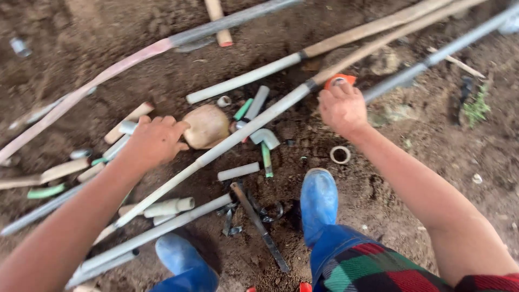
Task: The person assembles PVC pipes and fittings on the ground. They connect a pipe to an elbow joint, wrap the connection with black tape, and repeat the process with other pipe segments and fittings.
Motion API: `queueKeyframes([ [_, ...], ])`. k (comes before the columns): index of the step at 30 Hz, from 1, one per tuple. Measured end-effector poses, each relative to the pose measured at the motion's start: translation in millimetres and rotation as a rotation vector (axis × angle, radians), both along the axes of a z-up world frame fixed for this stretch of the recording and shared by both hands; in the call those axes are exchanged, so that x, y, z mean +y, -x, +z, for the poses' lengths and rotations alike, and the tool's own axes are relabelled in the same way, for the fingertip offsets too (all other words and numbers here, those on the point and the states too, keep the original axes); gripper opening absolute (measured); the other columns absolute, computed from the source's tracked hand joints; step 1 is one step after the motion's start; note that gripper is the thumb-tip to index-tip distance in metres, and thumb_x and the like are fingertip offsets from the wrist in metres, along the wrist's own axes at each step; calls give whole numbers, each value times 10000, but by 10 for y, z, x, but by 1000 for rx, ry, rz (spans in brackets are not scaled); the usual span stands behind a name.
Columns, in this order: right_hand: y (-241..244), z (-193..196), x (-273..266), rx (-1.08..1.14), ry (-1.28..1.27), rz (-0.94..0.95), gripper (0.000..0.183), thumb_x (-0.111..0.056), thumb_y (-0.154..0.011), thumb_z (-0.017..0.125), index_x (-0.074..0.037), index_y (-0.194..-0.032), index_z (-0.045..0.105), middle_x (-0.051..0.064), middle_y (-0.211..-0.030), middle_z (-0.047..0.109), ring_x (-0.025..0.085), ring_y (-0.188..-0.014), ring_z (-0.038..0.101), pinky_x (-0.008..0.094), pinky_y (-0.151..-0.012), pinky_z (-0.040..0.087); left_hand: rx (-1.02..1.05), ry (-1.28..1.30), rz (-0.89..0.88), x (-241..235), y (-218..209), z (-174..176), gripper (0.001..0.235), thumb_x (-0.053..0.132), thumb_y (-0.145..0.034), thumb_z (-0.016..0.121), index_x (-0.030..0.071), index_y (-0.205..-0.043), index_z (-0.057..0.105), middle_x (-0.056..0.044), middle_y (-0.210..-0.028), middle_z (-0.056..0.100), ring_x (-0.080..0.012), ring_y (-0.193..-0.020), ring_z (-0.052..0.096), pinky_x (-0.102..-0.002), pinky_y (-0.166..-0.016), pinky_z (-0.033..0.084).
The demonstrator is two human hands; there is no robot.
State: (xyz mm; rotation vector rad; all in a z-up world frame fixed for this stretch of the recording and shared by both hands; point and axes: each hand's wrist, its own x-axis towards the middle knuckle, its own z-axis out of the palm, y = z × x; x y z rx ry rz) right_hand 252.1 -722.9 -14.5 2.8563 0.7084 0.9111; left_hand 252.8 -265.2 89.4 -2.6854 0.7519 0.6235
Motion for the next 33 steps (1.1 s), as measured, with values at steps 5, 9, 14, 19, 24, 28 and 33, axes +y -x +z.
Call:
queueKeyframes([
  [5, -49, -143, -92, -48, 107, 8, 110, -309, -766, 607, -228, -710, 558, -10, -741, 571, 200, -775, 599, 307, -629, 463, 137, -122, 138, 566, 604, 783, 470, 482, -815, 550, 291, -1237, 466, -12, -1023, 598, -214, -1015, 623, -435, -907, 448],
  [9, 94, 491, 193, 542, 149, -141, 147, -212, -917, 517, -115, -908, 628, 85, -946, 688, 317, -927, 629, 396, -754, 511, 373, -123, 392, 574, 946, 994, 549, 518, -889, 467, 246, -1355, 364, -100, -1240, 534, -249, -1116, 553, -514, -1029, 412],
  [14, -59, 1297, 819, 1162, 370, -559, 377, -256, -1083, 302, -26, -1061, 600, 145, -953, 660, 245, -923, 616, 362, -827, 546, 598, 107, 589, 869, 1423, 163, 550, 439, -873, 528, 264, -1370, 369, -65, -1351, 447, -324, -1161, 522, -563, -948, 373],
  [19, -125, 685, 506, 704, -163, -133, 191, -40, -972, 606, 15, -1149, 650, 199, -995, 652, 345, -971, 576, 511, -921, 418, 415, 193, 580, 993, 1460, -257, 437, 391, -901, 530, 204, -1290, 465, -123, -1267, 509, -279, -1087, 557, -558, -992, 395],
  [24, -105, 985, 1217, 853, -9, 30, 308, -62, -884, 638, -23, -1190, 637, 167, -1127, 646, 298, -1109, 564, 482, -1039, 400, 245, 274, 535, 917, 1291, -527, 445, 365, -890, 567, 90, -1228, 477, -150, -1166, 545, -275, -1038, 557, -477, -927, 432],
  [28, -87, 796, 1482, 1078, 238, 18, 538, -273, -810, 618, -189, -1325, 486, 112, -1296, 509, 310, -1204, 424, 528, -1042, 274, 226, 332, 444, 756, 1110, -724, 662, 507, -809, 623, 81, -1285, 448, -177, -1185, 538, -319, -1093, 519, -517, -959, 394],
  [33, -81, 543, 1446, 914, 313, 172, 540, -248, -791, 661, -202, -1310, 523, 59, -1101, 588, 264, -1054, 526, 494, -1023, 318, 463, 410, 508, 502, 1038, -641, 185, 277, -935, 574, 109, -980, 511, -48, -857, 562, -158, -685, 556, -302, -685, 547],
])
